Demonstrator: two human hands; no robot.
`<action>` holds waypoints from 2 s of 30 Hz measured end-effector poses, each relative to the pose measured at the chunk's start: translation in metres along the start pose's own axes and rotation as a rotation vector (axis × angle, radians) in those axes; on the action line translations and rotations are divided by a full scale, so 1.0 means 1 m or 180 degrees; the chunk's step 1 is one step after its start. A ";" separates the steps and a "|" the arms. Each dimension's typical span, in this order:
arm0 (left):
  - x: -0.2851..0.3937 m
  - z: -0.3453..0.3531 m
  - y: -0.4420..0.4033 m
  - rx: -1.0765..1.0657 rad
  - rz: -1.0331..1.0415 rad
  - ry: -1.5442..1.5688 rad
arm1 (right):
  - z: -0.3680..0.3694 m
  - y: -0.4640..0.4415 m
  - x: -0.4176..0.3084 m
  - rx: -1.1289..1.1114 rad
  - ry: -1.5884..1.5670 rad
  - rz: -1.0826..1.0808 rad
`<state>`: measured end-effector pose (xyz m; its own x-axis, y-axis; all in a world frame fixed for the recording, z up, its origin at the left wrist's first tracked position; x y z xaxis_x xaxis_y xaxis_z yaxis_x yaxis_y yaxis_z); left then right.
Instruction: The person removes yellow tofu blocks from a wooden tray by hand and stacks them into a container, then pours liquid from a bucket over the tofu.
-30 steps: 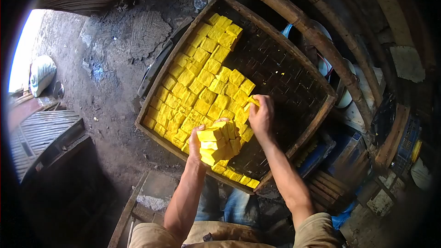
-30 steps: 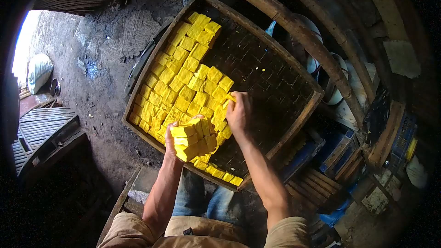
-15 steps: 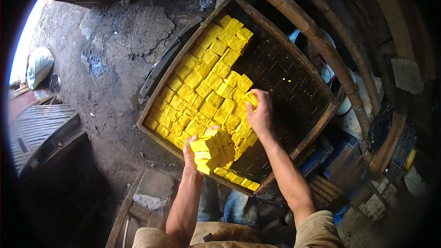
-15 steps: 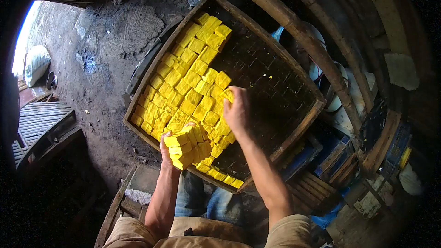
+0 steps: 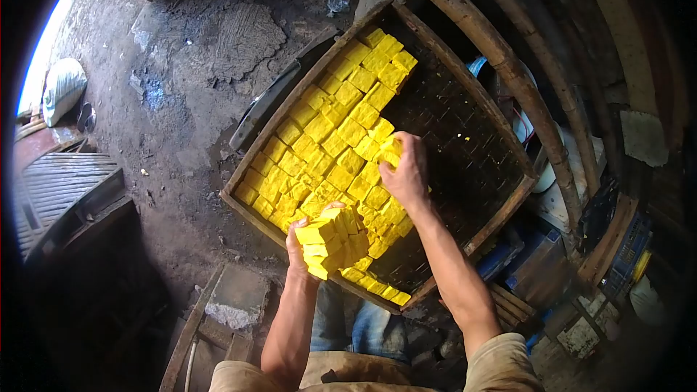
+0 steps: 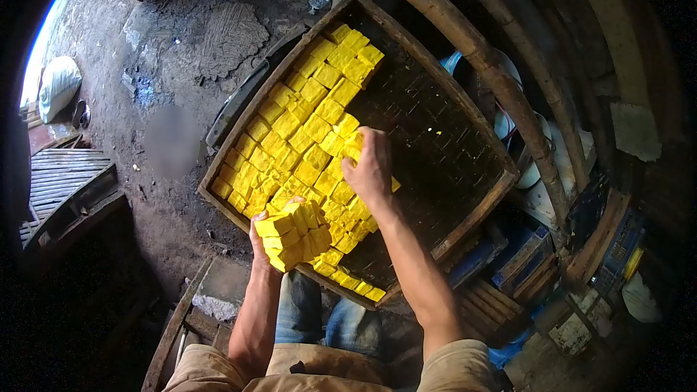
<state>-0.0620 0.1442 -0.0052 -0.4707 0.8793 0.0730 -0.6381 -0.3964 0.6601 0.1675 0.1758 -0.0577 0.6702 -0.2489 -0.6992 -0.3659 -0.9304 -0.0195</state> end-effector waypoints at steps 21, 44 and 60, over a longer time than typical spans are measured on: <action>-0.002 -0.007 0.021 -0.0022 0.0050 -0.0297 | 0.005 -0.026 -0.048 -0.0491 -0.0129 0.0411; -0.261 0.039 0.046 -0.0648 -0.1167 -0.1214 | -0.190 0.470 0.151 0.2153 -0.6593 0.3327; -0.352 0.025 0.059 -0.0323 -0.1709 -0.0989 | -0.081 0.382 0.249 -0.0212 -0.0430 0.0343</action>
<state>0.0814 -0.1825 0.0269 0.1208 0.9924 -0.0249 -0.7981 0.1120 0.5920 0.2467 -0.2631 -0.1816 0.5349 -0.3141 -0.7844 -0.3845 -0.9171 0.1051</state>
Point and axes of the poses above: each hand's wrist, its own y-axis away from the middle knuckle, its own z-axis out of the palm, x = y × z, the point moved 3 cm from there along -y, towards the middle knuckle, and after that the axes turned 13 degrees about -y, right-handed, at the moved point
